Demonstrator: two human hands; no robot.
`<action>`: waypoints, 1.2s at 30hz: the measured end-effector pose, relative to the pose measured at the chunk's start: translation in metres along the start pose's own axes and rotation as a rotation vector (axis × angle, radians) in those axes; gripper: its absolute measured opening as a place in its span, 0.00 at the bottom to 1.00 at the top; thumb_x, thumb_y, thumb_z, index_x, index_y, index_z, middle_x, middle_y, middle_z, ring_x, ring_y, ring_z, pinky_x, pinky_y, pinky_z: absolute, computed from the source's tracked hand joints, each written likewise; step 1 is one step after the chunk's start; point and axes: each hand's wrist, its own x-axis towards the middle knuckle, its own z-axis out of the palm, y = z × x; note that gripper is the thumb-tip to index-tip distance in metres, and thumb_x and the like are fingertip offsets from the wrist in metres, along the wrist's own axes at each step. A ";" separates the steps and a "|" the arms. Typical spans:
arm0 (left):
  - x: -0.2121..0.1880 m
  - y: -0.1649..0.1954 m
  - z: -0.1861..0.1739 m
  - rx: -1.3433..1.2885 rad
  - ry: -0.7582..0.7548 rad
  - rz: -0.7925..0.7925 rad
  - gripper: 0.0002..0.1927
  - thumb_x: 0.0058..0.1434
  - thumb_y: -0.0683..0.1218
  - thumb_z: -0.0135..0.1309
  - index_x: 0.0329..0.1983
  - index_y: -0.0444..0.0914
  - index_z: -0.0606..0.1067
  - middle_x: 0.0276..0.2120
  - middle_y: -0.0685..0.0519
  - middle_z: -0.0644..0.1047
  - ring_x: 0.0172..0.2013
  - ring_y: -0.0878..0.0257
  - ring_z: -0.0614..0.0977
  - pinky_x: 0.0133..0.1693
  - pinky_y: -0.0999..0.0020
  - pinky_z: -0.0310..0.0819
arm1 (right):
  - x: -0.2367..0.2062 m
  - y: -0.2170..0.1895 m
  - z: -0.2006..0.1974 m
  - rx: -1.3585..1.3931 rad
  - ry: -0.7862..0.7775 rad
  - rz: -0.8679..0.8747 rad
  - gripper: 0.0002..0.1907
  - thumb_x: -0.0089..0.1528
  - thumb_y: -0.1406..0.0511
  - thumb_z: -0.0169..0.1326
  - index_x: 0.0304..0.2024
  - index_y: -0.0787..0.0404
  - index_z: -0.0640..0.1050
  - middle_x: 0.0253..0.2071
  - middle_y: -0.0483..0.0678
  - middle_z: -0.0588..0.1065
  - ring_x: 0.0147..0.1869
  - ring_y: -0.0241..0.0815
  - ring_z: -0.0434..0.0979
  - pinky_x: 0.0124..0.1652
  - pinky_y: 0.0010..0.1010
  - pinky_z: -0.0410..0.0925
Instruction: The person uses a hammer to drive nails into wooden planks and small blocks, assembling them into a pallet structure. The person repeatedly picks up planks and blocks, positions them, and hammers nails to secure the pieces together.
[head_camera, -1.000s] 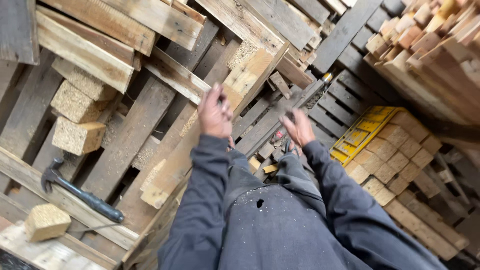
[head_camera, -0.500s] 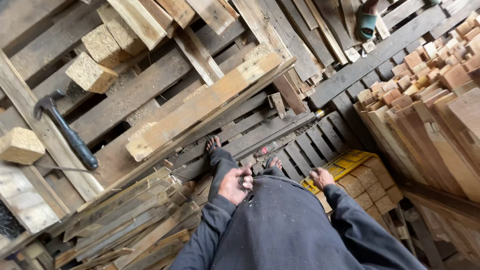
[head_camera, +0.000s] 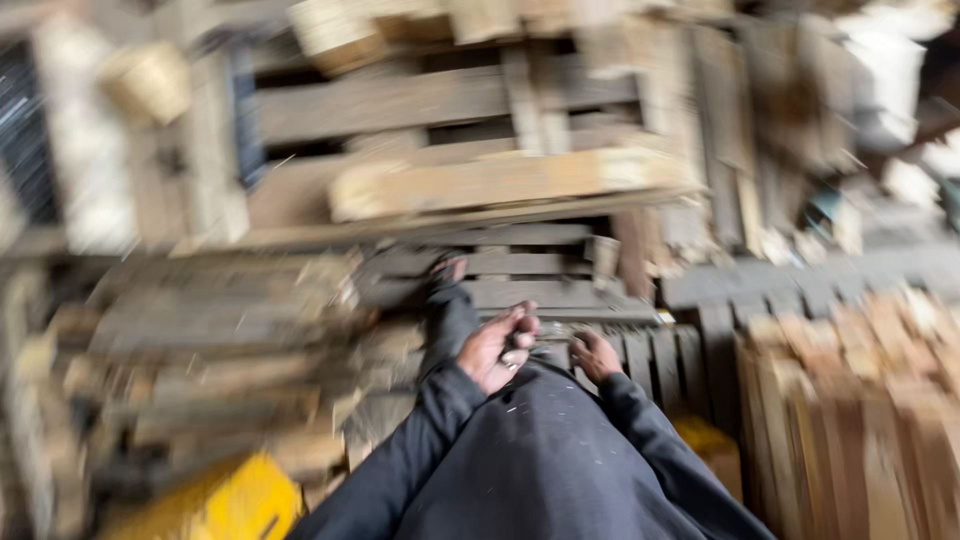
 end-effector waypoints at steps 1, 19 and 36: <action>-0.003 0.012 -0.010 -0.022 -0.041 0.075 0.09 0.74 0.47 0.50 0.50 0.38 0.75 0.37 0.54 0.77 0.31 0.68 0.76 0.23 0.78 0.64 | 0.004 -0.004 0.012 -0.033 -0.062 0.004 0.23 0.64 0.59 0.55 0.56 0.68 0.76 0.39 0.52 0.81 0.39 0.41 0.82 0.39 0.35 0.75; -0.076 0.368 -0.057 -0.288 0.062 0.730 0.07 0.70 0.51 0.58 0.45 0.44 0.77 0.23 0.64 0.67 0.21 0.73 0.66 0.21 0.77 0.58 | 0.129 -0.348 0.296 -0.199 -0.423 -0.591 0.17 0.69 0.62 0.52 0.54 0.67 0.77 0.43 0.50 0.81 0.45 0.37 0.81 0.46 0.29 0.74; -0.100 0.509 0.000 -0.137 -0.130 0.645 0.12 0.74 0.52 0.52 0.51 0.39 0.73 0.27 0.59 0.69 0.25 0.72 0.63 0.26 0.77 0.56 | 0.276 -0.451 0.438 -0.063 -0.175 -0.141 0.27 0.55 0.66 0.61 0.51 0.67 0.61 0.33 0.53 0.73 0.26 0.41 0.76 0.24 0.36 0.73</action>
